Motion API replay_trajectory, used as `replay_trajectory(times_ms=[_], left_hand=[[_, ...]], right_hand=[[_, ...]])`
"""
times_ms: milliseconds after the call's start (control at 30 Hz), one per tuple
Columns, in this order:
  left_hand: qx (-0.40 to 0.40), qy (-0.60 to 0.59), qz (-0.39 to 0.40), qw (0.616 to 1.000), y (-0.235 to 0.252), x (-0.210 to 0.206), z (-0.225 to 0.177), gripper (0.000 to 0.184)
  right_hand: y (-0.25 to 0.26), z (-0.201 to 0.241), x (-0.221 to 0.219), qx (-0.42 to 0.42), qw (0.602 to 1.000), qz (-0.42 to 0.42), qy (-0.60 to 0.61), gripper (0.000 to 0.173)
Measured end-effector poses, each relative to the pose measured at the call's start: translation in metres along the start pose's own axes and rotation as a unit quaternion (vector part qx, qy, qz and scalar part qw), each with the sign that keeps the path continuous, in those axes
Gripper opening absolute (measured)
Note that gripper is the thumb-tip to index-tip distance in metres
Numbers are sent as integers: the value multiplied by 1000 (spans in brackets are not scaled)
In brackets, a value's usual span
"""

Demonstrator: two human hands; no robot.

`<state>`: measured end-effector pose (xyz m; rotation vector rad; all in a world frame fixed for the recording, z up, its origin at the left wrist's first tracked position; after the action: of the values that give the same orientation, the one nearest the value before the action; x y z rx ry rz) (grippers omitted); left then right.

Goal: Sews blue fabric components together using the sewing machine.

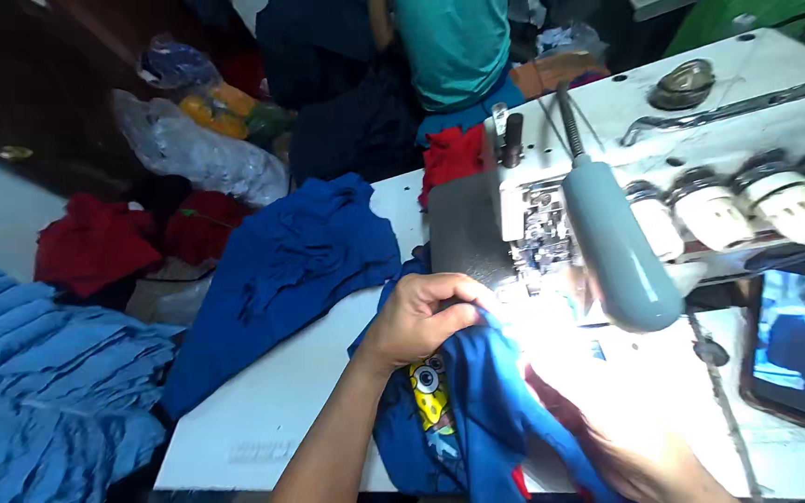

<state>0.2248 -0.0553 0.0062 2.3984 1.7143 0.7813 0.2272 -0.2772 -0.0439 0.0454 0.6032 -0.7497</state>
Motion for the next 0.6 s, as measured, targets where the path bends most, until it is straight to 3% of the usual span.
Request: replay_trajectory(times_ms=[67, 133, 200, 267, 333, 400, 467, 600], left_hand=[[-27, 34, -16, 999, -2, 0, 6, 10], [-52, 40, -44, 997, -2, -2, 14, 11], [-87, 44, -66, 993, -1, 3, 11, 15], [-122, 41, -74, 989, -1, 16, -8, 18], [-121, 30, -62, 990, -4, 21, -29, 20], [-75, 46, -38, 995, -9, 8, -26, 22], [-26, 92, -67, 993, -15, -16, -4, 22], [-15, 98, -87, 991, -18, -21, 9, 16]], right_hand=[[0, -5, 3, -54, 997, 5, 50, 35], [0, -7, -2, -42, 998, 13, 53, 25], [3, 3, -16, 122, 992, 33, -3, 12], [8, 26, -26, 294, 947, -19, -130, 6], [7, 38, -22, 356, 902, -82, -233, 9], [4, 29, -9, 328, 892, -130, -283, 12], [-1, 9, 1, 285, 898, -149, -301, 17], [-10, -10, 6, 227, 923, -139, -278, 17]])
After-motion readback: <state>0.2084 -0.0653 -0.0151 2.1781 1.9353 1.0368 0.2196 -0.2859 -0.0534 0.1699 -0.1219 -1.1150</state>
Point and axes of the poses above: each hand's wrist, its own y-axis towards the middle knuckle, its own x-axis out of the back of the hand, z = x × y, the point moved 1 cm from there along y, towards the middle knuckle, and after that the axes turned 9 degrees about z, right-handed, at the moved point
